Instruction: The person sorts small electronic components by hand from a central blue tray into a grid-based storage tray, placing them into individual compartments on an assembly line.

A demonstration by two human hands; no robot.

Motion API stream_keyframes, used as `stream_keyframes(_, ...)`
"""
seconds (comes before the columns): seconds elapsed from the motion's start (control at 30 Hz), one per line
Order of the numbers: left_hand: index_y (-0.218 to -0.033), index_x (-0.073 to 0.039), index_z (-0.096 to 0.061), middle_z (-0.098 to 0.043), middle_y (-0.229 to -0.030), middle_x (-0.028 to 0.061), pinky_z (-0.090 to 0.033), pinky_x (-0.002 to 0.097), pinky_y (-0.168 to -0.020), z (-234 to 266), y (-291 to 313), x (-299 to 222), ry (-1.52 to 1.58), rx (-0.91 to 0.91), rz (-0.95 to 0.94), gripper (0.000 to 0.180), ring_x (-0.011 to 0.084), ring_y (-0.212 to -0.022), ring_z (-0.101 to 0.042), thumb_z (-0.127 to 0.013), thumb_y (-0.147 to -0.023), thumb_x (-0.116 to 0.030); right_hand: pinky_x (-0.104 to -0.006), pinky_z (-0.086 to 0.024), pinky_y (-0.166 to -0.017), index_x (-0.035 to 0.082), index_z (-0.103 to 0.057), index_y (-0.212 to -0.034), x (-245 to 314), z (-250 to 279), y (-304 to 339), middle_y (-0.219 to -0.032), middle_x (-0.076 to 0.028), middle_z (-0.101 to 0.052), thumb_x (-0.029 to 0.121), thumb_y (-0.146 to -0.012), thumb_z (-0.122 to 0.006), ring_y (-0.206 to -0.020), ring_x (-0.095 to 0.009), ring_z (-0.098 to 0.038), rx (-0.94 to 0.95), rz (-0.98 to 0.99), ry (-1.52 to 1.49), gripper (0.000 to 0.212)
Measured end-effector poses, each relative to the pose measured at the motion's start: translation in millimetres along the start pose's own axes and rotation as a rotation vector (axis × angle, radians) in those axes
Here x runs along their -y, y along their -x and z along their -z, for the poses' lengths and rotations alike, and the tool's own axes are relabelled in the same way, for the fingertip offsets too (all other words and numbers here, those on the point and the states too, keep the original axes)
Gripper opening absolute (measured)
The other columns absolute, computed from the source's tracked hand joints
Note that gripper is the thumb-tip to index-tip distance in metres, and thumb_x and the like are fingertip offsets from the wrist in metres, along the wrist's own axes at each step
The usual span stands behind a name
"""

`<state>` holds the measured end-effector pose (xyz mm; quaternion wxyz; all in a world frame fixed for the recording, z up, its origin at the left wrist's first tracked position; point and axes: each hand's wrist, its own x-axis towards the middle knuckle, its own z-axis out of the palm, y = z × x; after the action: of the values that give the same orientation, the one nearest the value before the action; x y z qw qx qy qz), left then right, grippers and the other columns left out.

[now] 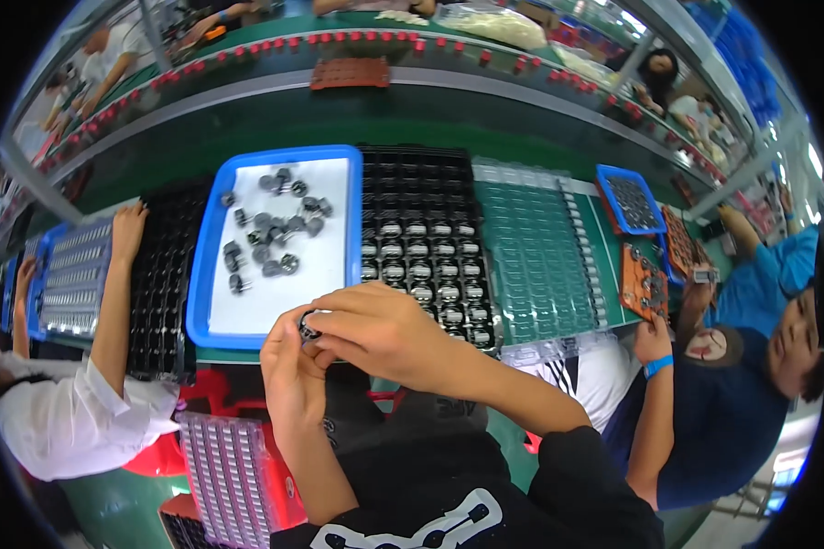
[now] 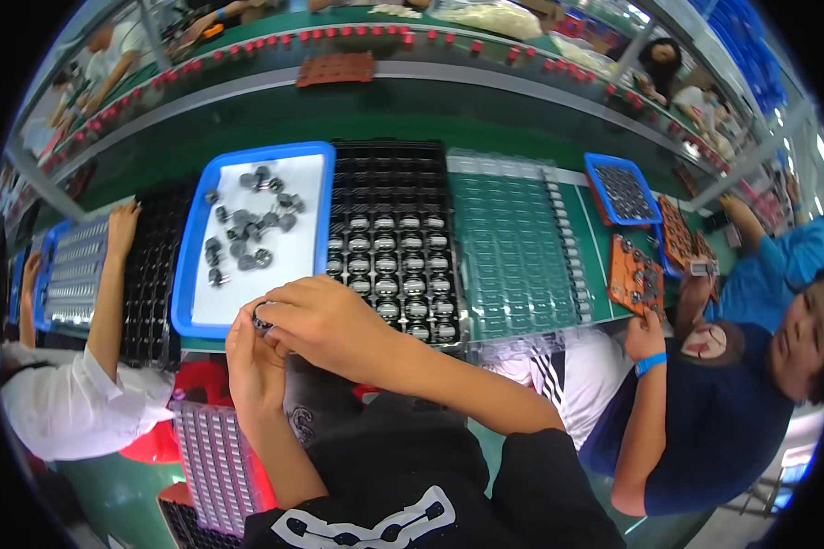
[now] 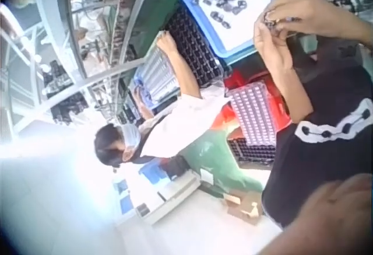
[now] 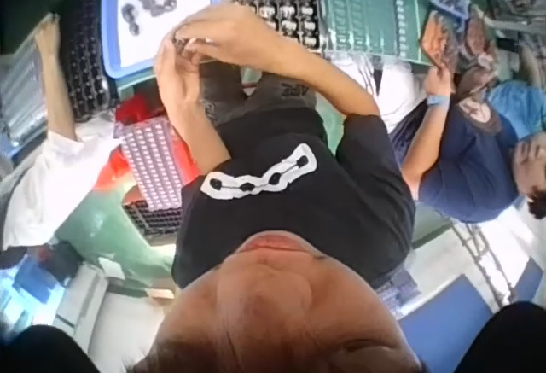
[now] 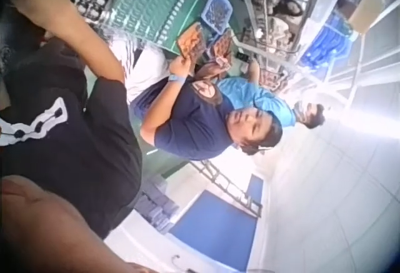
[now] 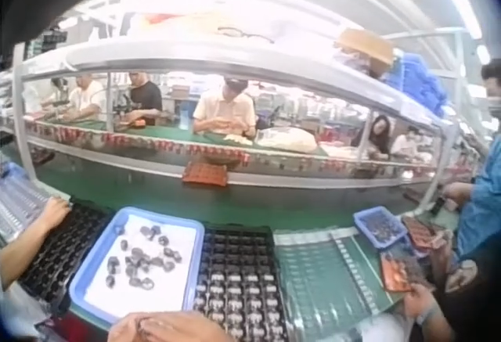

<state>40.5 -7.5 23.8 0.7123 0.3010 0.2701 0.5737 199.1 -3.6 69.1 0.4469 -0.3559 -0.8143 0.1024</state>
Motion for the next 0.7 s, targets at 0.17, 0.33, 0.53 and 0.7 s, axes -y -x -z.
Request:
stream_keyframes(0.17, -0.118, 0.004, -0.054, -0.064, -0.104, 0.014, -0.057, 0.0274, -0.07, -4.4, -6.4, 12.1, -0.113, 0.04, 0.063, 0.035, 0.0191, -0.08, -0.069, -0.047, -0.102, -0.026, -0.0359, -0.051, -0.076, 0.005, -0.067, -0.096, -14.3, 10.2, 20.9, -0.095, -0.008, -0.068, 0.006, -0.074, -0.074, -0.087, -0.025, -0.066, -0.037, -0.032, 0.069, 0.023)
stream_keyframes(0.33, -0.117, 0.001, -0.054, -0.066, -0.098, 0.0142, -0.055, 0.025, -0.067, -0.9, -2.2, 2.0, -0.325, -0.17, 0.029, 0.029, 0.0202, -0.081, -0.069, -0.049, -0.101, -0.023, -0.0291, -0.054, -0.074, 0.0, -0.071, -0.087, -34.0, 41.9, 33.7, -0.088, -0.01, -0.071, 0.003, -0.077, -0.071, -0.082, -0.018, -0.069, -0.116, -0.454, -0.16, 0.011)
stream_keyframes(0.53, -0.099, 0.0, -0.061, -0.067, -0.084, 0.0089, -0.054, 0.0205, -0.065, -27.7, -28.0, 45.4, -0.135, -0.029, 0.078, 0.014, 0.012, -0.07, -0.065, -0.057, -0.097, -0.014, -0.0235, -0.054, -0.068, -0.003, -0.071, -0.093, -37.9, -6.1, 49.7, -0.084, -0.009, -0.072, 0.001, -0.083, -0.067, -0.074, -0.012, -0.068, -0.291, -0.763, -0.465, 0.012)
stream_keyframes(0.7, -0.095, -0.002, -0.056, -0.063, -0.083, 0.0083, -0.053, 0.0217, -0.063, -11.4, -26.1, 29.5, 0.031, -0.013, 0.101, 0.016, 0.014, -0.068, -0.064, -0.051, -0.098, -0.016, -0.0231, -0.054, -0.07, -0.004, -0.07, -0.095, -42.0, -13.4, 42.6, -0.087, -0.009, -0.07, 0.001, -0.085, -0.069, -0.076, -0.01, -0.065, -0.226, -0.854, -0.59, 0.011)
